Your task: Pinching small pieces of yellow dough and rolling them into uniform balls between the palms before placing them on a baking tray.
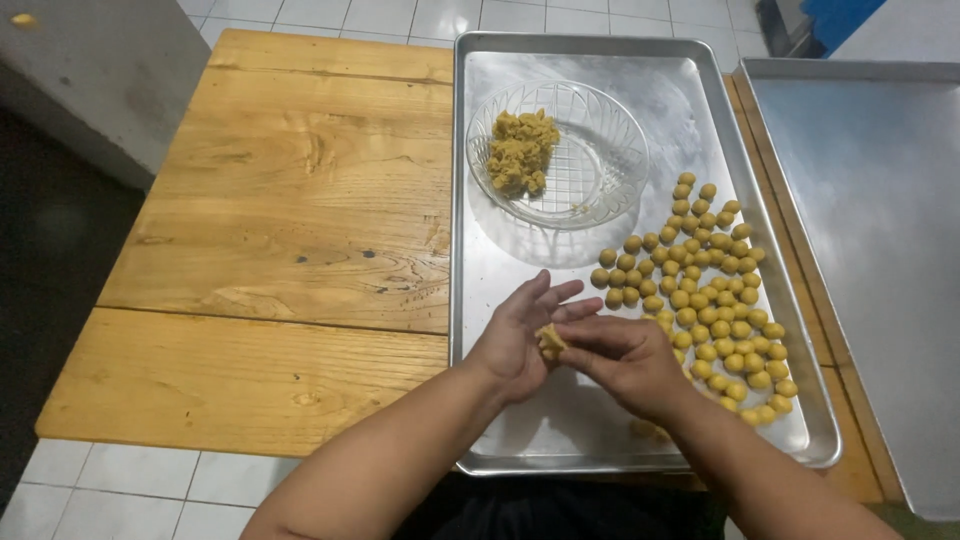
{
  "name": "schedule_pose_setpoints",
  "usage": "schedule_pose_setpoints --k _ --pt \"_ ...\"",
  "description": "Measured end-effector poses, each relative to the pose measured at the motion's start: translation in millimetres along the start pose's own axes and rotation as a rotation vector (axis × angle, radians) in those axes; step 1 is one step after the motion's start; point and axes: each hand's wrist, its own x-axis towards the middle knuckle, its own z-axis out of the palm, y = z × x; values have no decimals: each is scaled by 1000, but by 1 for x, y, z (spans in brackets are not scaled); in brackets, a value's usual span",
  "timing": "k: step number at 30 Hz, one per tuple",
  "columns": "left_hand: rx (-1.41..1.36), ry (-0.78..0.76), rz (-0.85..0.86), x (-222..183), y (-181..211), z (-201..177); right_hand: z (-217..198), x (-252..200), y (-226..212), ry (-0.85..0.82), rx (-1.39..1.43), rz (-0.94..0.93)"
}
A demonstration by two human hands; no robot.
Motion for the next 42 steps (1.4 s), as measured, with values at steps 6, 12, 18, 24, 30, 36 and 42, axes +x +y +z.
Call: schedule_pose_setpoints --k 6,12,18,24,30,36,42 --pt "19 103 -176 -1 7 28 4 -9 9 -99 -961 -828" --pt "21 -112 -35 4 -14 -4 -6 -3 -15 -93 -642 -376" --pt "-174 -162 69 11 1 -24 -14 6 2 48 64 33" --pt "-444 -264 216 8 32 -45 -9 7 28 44 -281 -18" --pt "-366 -334 198 12 22 -50 0 2 41 -352 -1207 -205" --pt "-294 -344 171 6 8 -35 -20 3 -6 199 -565 -99" --pt "-319 -360 44 -2 -23 50 12 14 -7 54 -832 -760"
